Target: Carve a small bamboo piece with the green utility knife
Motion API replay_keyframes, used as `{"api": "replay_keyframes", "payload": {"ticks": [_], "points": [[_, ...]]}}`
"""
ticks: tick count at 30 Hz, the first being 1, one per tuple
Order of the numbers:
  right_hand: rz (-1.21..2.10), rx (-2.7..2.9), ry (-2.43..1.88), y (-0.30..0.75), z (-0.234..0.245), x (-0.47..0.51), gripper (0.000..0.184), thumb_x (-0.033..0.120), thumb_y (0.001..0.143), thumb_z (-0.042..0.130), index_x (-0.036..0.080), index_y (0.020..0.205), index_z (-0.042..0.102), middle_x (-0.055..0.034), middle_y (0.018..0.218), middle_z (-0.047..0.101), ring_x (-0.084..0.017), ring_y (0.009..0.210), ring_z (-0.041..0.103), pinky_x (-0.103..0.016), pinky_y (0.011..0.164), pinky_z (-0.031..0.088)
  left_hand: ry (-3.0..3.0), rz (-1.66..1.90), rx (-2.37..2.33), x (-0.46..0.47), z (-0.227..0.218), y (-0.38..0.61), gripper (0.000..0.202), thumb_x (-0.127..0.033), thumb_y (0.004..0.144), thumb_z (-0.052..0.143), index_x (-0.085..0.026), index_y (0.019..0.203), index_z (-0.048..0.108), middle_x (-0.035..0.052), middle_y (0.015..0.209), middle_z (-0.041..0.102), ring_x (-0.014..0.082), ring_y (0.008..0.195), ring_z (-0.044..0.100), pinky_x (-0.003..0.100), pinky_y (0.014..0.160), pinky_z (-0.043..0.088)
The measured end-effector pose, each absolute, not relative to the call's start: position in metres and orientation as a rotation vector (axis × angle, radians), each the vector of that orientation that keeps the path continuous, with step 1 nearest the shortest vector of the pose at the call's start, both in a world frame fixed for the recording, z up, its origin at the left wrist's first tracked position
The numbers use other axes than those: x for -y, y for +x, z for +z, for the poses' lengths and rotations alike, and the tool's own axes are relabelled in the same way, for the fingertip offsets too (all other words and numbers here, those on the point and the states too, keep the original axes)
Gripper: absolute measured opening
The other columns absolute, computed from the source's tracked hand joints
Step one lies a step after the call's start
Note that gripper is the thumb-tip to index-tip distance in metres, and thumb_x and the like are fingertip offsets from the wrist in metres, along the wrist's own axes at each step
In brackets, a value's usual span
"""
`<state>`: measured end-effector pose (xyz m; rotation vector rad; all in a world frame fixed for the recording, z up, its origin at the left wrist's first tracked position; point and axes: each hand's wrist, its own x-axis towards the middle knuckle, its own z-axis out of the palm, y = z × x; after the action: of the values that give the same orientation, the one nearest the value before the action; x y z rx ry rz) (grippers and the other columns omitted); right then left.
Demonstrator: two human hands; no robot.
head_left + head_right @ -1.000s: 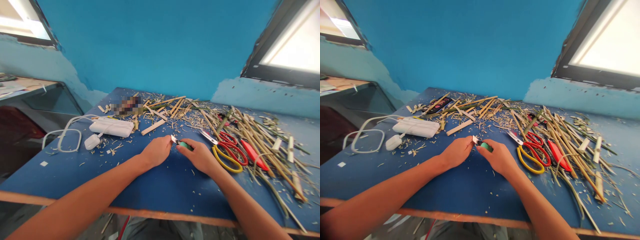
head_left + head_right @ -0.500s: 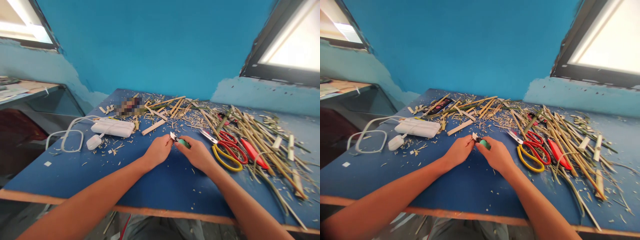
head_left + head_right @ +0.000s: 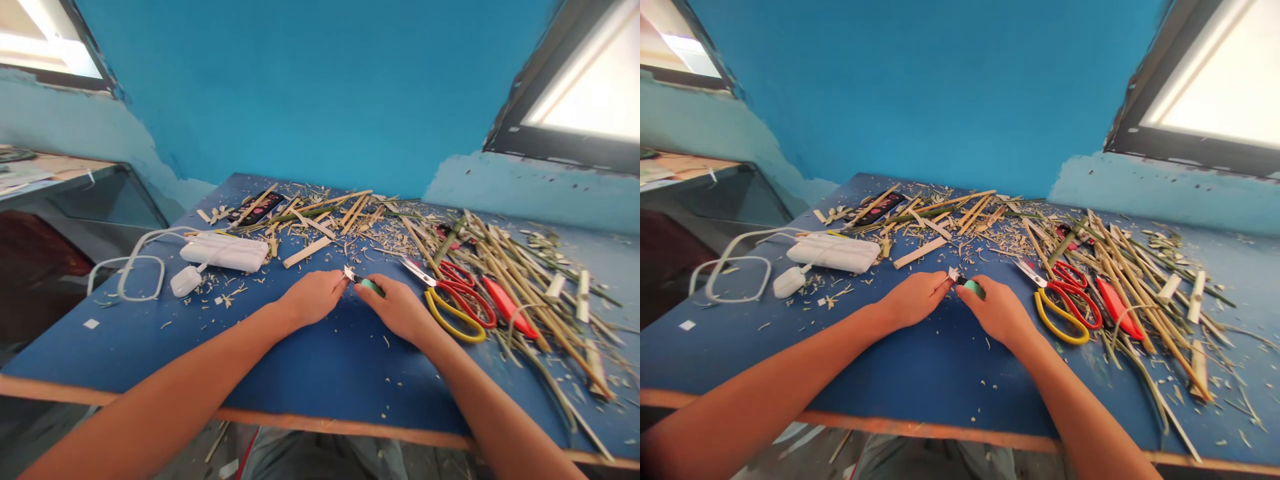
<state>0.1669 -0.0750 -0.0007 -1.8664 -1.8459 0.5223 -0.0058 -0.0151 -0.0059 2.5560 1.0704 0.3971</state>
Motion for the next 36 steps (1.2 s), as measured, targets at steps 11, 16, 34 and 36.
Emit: {"api": "replay_keyframes", "payload": {"ticks": [11,16,34,36], "points": [[0.477,1.853,-1.853,0.170,-0.005,0.065,0.038,0.052,0.082,0.038,0.020,0.081,0.059,-0.0051,0.075,0.065,-0.018,0.070,0.057,-0.026,0.062,0.036,2.812,0.233,-1.060,0.037,-0.015,0.007,0.033,-0.026,0.091,0.024,-0.013,0.089,0.054,0.0125,0.079,0.064,0.0239,0.074,0.062,0.033,0.065,0.045],[0.563,1.685,-1.798,0.183,-0.004,0.059,0.041,0.055,0.082,0.036,0.020,0.075,0.055,0.0018,0.056,0.054,-0.013,0.053,0.049,-0.024,0.052,0.034,2.615,0.386,-1.069,0.046,-0.014,0.012,0.039,-0.035,0.092,0.020,-0.015,0.089,0.054,0.0097,0.078,0.064,0.0210,0.071,0.061,0.030,0.064,0.042],[0.656,1.851,-1.727,0.170,0.006,0.078,0.033,0.050,0.082,0.041,0.022,0.085,0.058,0.0026,0.068,0.058,-0.013,0.060,0.049,-0.024,0.055,0.035,2.162,0.583,-0.970,0.021,0.000,-0.001,0.031,-0.033,0.089,0.030,-0.017,0.076,0.053,-0.0006,0.061,0.055,0.0121,0.059,0.049,0.023,0.055,0.032],[0.669,1.846,-1.731,0.169,0.007,0.079,0.034,0.050,0.082,0.039,0.022,0.082,0.057,0.0031,0.066,0.057,-0.013,0.058,0.047,-0.024,0.054,0.034,2.178,0.590,-0.954,0.021,-0.001,-0.001,0.032,-0.033,0.089,0.029,-0.017,0.075,0.052,-0.0005,0.062,0.055,0.0118,0.058,0.049,0.022,0.054,0.032]]}}
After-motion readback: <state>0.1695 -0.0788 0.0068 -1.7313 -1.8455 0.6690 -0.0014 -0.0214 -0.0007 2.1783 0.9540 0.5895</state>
